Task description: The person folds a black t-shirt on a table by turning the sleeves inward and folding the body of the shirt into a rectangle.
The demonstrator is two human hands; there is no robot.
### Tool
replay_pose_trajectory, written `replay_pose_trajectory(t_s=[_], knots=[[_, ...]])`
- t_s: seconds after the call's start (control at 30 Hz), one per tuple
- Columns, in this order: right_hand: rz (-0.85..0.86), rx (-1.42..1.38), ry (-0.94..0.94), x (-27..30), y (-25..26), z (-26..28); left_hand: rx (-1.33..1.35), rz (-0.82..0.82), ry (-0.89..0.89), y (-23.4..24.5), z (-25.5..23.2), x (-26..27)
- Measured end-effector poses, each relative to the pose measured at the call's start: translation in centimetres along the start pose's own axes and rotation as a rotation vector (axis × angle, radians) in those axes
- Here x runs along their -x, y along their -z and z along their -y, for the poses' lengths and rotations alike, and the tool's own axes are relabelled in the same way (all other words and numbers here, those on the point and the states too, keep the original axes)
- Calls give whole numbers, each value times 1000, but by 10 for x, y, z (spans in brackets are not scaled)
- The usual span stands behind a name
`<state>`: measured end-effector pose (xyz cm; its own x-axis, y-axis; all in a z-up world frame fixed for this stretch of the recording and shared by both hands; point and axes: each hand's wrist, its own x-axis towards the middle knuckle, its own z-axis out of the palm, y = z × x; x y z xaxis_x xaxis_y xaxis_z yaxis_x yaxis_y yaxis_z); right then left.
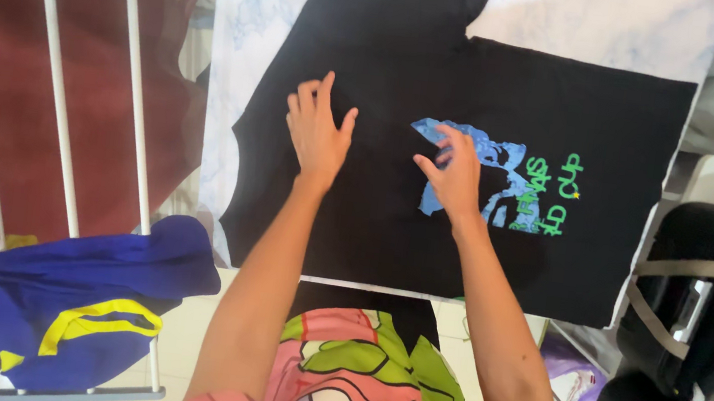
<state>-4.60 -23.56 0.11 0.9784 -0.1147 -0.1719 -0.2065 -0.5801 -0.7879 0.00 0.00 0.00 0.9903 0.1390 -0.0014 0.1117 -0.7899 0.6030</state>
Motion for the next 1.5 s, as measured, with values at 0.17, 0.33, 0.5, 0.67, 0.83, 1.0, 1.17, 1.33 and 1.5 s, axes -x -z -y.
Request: replay_pose_trajectory(t_s=[0.17,0.33,0.5,0.67,0.83,1.0,1.17,1.33,1.5], knots=[[-27,256,48,-14,-11,-15,90,95,-52,-3,7,-40],[-81,314,8,-8,0,18,114,314,-106,17,10,-62],[60,-243,-322,3,7,48,395,466,13,53,6,-63],[92,-519,-349,18,7,38,464,351,-194,77,17,-35],[130,-615,-355,49,-1,24,499,315,-103,87,37,11],[180,-580,-528,66,-9,20,727,270,-63,80,58,46],[25,-504,-592,63,-12,25,709,99,130,54,63,52],[-39,-430,-560,55,-15,29,517,30,256,37,55,32],[6,-170,-390,58,-18,25,419,153,140,26,56,11]])
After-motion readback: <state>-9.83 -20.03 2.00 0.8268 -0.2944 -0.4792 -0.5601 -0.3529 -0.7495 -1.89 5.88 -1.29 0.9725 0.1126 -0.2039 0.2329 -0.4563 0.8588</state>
